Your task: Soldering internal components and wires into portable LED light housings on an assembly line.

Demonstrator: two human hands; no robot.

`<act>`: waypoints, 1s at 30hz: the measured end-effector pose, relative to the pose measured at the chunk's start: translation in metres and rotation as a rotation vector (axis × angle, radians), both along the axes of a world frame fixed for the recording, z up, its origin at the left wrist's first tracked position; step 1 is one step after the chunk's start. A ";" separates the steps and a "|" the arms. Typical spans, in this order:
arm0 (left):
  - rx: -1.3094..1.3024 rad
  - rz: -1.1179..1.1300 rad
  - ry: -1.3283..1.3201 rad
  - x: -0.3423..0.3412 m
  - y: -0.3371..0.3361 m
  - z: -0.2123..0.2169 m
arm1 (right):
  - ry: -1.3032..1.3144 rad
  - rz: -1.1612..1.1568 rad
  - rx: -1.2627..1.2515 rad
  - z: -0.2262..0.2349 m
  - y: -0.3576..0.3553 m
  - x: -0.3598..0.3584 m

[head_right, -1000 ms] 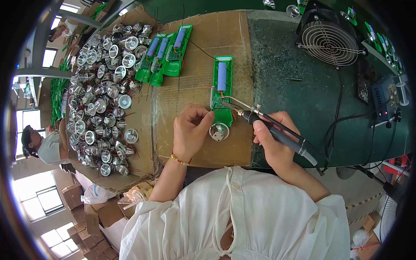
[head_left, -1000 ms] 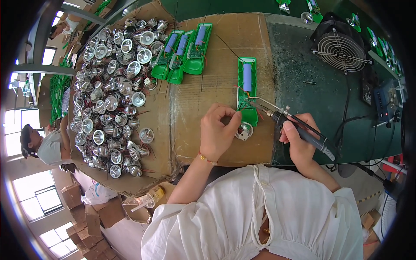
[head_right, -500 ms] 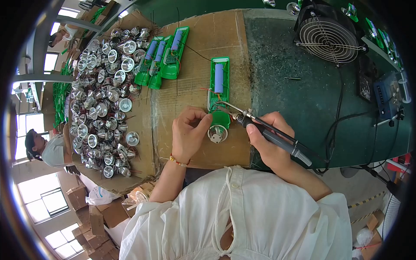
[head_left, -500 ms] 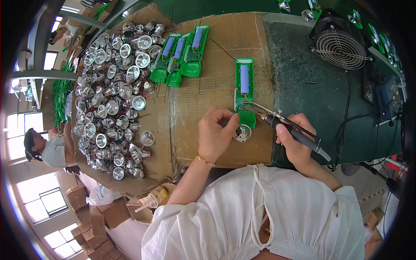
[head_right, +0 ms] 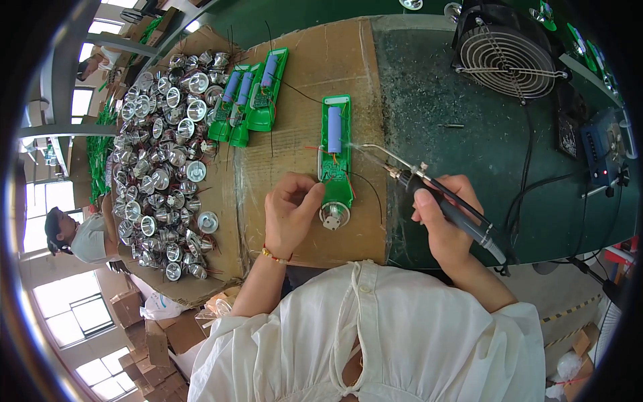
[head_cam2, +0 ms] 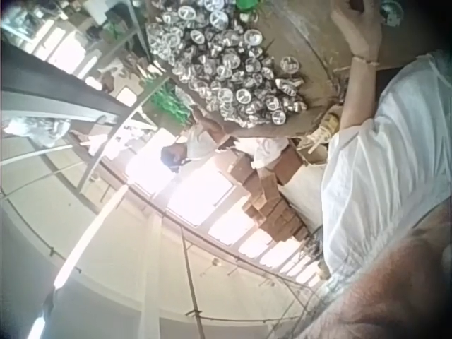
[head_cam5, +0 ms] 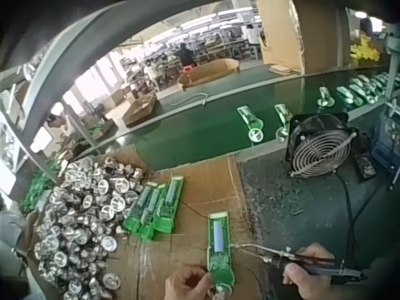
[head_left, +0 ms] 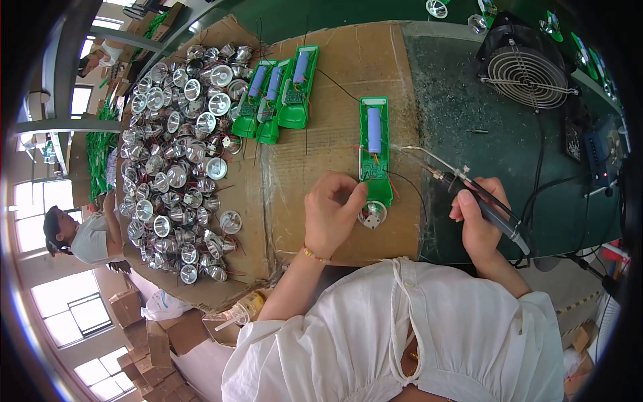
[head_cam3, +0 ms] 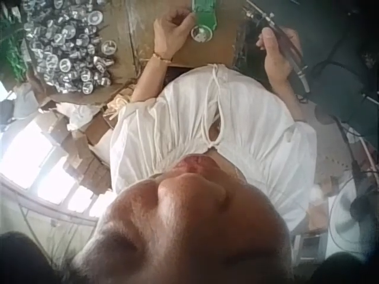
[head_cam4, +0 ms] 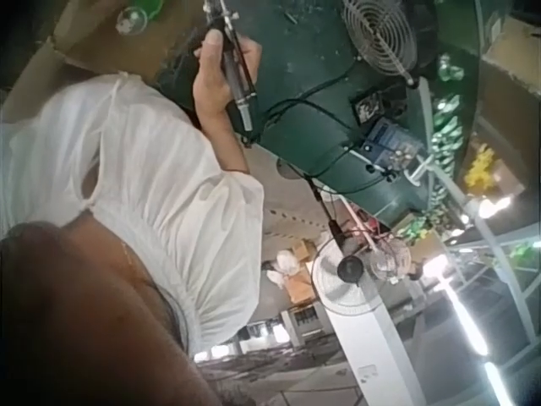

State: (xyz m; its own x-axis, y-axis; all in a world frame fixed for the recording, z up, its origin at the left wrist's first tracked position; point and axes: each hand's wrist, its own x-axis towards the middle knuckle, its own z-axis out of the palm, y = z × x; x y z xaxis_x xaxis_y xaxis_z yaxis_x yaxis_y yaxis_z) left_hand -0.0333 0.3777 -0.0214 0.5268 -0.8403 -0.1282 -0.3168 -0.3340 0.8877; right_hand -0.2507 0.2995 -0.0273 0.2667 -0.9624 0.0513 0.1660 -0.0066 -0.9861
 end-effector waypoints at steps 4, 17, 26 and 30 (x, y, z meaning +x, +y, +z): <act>0.128 -0.127 -0.043 0.014 -0.007 0.013 | 0.076 -0.038 -0.041 -0.003 -0.011 -0.019; -0.129 -0.035 -0.688 0.114 -0.244 0.024 | 0.067 -0.079 0.077 -0.014 -0.023 -0.025; 0.475 -0.181 -1.154 0.069 -0.101 0.025 | 0.130 -0.171 0.079 -0.013 -0.024 -0.023; 0.341 -0.170 -1.093 0.029 -0.077 0.030 | 0.117 -0.213 0.018 -0.025 -0.025 -0.023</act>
